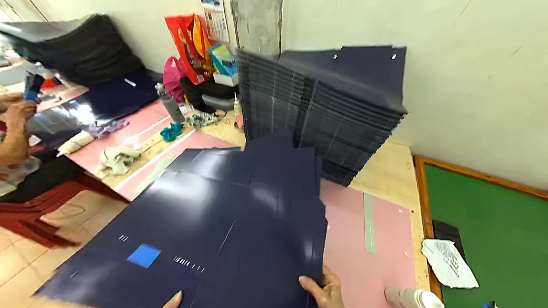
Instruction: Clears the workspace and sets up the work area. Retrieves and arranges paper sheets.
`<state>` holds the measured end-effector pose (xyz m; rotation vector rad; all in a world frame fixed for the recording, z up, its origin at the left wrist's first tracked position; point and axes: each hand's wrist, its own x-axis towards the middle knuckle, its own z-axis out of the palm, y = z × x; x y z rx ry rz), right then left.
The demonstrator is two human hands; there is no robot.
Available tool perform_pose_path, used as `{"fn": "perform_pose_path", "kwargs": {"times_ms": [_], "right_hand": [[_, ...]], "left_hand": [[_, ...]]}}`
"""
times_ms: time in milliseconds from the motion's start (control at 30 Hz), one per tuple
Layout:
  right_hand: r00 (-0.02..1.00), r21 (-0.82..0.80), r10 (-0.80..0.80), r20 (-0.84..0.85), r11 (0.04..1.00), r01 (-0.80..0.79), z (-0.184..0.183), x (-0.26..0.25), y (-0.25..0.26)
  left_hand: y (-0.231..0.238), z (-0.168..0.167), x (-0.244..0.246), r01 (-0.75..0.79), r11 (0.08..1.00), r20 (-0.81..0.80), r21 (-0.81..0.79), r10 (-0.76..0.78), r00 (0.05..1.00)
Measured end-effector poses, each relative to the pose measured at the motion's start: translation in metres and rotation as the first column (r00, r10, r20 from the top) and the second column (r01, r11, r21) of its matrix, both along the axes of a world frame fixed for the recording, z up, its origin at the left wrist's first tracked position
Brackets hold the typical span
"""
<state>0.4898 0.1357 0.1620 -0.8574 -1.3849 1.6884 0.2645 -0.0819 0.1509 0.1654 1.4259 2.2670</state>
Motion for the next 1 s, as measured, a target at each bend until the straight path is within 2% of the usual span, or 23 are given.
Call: {"fn": "perform_pose_path", "kwargs": {"times_ms": [167,400,500,567,600,667,700,733,767,833,867,900,933,1000], "right_hand": [[0.988,-0.066,-0.121,0.096,0.99,0.128,-0.048,0.032,-0.001],[0.962,-0.195,-0.154,0.225,0.96,0.199,-0.077,0.052,0.014],[0.934,-0.152,-0.146,0.328,0.967,0.204,-0.077,0.057,0.027],[0.872,-0.081,-0.169,0.46,0.97,0.231,-0.071,0.066,0.035],[0.813,-0.01,-0.195,0.549,0.971,0.239,-0.064,0.073,0.037],[0.683,0.232,-0.304,0.664,0.952,0.198,-0.052,0.088,0.043],[0.632,0.349,-0.366,0.683,0.924,0.158,-0.047,0.09,0.045],[0.601,0.454,-0.419,0.681,0.885,0.102,-0.042,0.086,0.048],[0.606,0.537,-0.444,0.66,0.843,0.034,-0.039,0.074,0.049],[0.682,0.628,-0.397,0.615,0.769,-0.119,-0.037,0.027,0.045],[0.711,0.638,-0.33,0.621,0.739,-0.214,-0.04,-0.005,0.039],[0.728,0.619,-0.231,0.646,0.716,-0.322,-0.044,-0.04,0.03],[0.735,0.593,-0.124,0.667,0.686,-0.422,-0.048,-0.077,0.02],[0.73,0.566,0.079,0.679,0.576,-0.589,-0.055,-0.151,-0.001]], "left_hand": [[0.034,-0.041,0.009,0.03,0.996,0.174,-0.085,-0.015,0.985],[0.078,-0.079,0.014,0.156,0.98,0.372,-0.125,-0.1,0.923],[0.093,-0.084,0.015,0.141,0.977,0.431,-0.16,-0.059,0.9],[0.096,-0.089,0.013,0.127,0.974,0.476,-0.185,-0.025,0.879],[0.095,-0.09,0.012,0.13,0.972,0.501,-0.198,-0.014,0.865],[0.083,-0.086,0.006,0.18,0.945,0.507,-0.273,-0.018,0.862],[0.075,-0.081,0.001,0.206,0.897,0.461,-0.391,-0.003,0.888],[0.064,-0.075,-0.006,0.205,0.806,0.356,-0.555,0.007,0.935],[0.05,-0.07,-0.016,0.162,0.673,0.201,-0.721,-0.02,0.979],[0.027,-0.063,-0.046,-0.056,0.434,-0.141,-0.899,-0.167,0.976],[0.023,-0.062,-0.067,-0.187,0.372,-0.295,-0.909,-0.257,0.92],[0.025,-0.064,-0.089,-0.285,0.354,-0.409,-0.891,-0.349,0.843],[0.033,-0.069,-0.112,-0.355,0.384,-0.505,-0.852,-0.427,0.75],[0.052,-0.084,-0.157,-0.345,0.492,-0.596,-0.799,-0.575,0.561]]}}
